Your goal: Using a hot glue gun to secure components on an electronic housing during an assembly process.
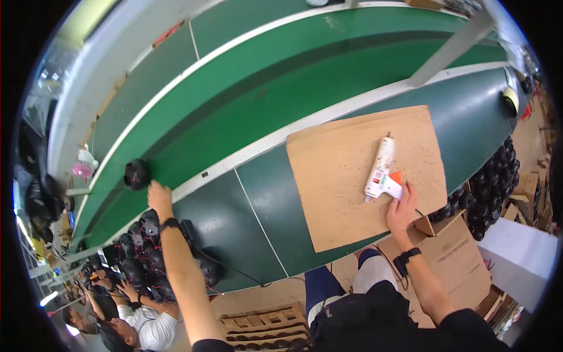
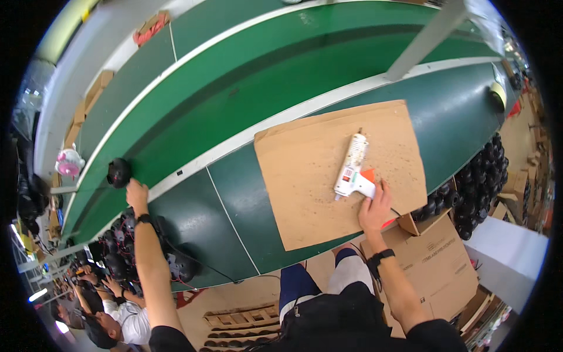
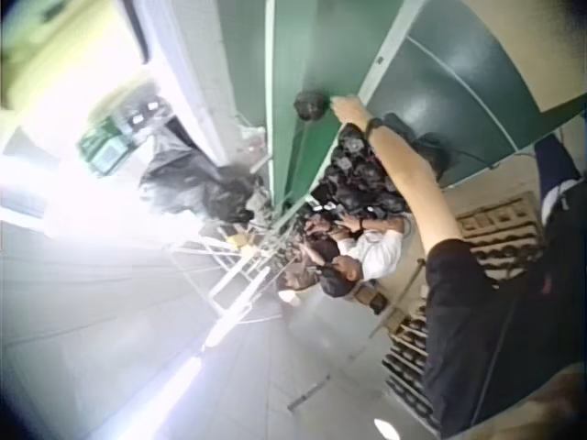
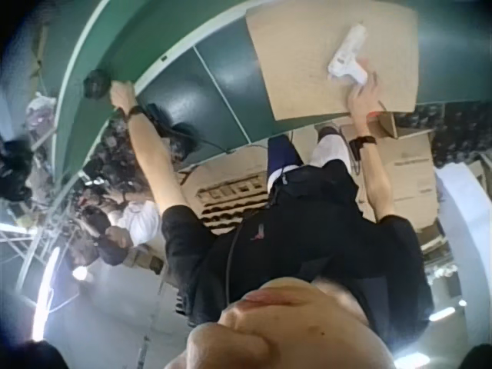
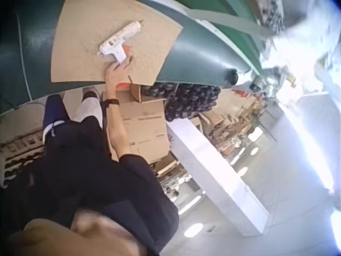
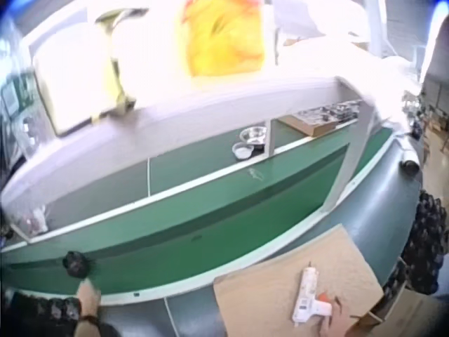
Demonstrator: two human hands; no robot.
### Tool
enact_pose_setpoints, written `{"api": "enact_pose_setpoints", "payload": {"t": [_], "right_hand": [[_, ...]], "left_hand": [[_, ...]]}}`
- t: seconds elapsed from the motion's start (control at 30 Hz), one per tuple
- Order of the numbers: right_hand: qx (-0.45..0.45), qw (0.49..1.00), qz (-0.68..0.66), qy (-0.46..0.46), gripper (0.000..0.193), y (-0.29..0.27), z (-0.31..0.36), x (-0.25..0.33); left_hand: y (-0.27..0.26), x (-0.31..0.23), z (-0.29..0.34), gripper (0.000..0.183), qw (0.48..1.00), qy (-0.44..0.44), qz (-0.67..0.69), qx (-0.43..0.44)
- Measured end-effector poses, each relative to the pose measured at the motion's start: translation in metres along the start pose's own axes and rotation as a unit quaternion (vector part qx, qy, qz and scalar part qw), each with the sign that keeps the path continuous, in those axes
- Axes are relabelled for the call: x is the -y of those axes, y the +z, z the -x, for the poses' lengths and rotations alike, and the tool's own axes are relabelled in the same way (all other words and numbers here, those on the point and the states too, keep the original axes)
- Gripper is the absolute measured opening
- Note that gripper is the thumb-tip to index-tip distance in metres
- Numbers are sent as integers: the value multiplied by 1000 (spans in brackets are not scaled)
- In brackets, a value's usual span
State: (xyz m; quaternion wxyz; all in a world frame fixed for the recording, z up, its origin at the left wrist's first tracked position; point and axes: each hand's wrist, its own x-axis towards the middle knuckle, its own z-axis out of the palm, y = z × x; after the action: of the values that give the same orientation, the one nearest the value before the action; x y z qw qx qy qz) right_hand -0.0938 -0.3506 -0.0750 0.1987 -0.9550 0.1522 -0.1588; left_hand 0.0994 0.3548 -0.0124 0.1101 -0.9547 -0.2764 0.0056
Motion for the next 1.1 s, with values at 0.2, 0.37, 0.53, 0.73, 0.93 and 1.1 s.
{"api": "enact_pose_setpoints", "payload": {"t": [0.2,0.37,0.53,0.73,0.93,1.1], "right_hand": [[4,1000,-4,-23,49,2,0,1],[2,1000,8,-19,48,4,0,2],[-3,999,22,-24,49,6,-2,2],[-2,1000,20,-24,50,4,1,0],[-1,999,29,-15,51,2,-2,2],[-2,1000,31,-2,51,0,-2,3]], "left_hand": [[32,19,-53,74,993,30,-10,-115],[41,23,-72,91,993,-8,59,-105],[44,40,-103,81,992,-63,45,-101],[20,36,-128,52,999,-9,10,35],[-71,-83,-37,52,966,235,48,93],[-131,-209,165,34,837,482,230,118]]}}
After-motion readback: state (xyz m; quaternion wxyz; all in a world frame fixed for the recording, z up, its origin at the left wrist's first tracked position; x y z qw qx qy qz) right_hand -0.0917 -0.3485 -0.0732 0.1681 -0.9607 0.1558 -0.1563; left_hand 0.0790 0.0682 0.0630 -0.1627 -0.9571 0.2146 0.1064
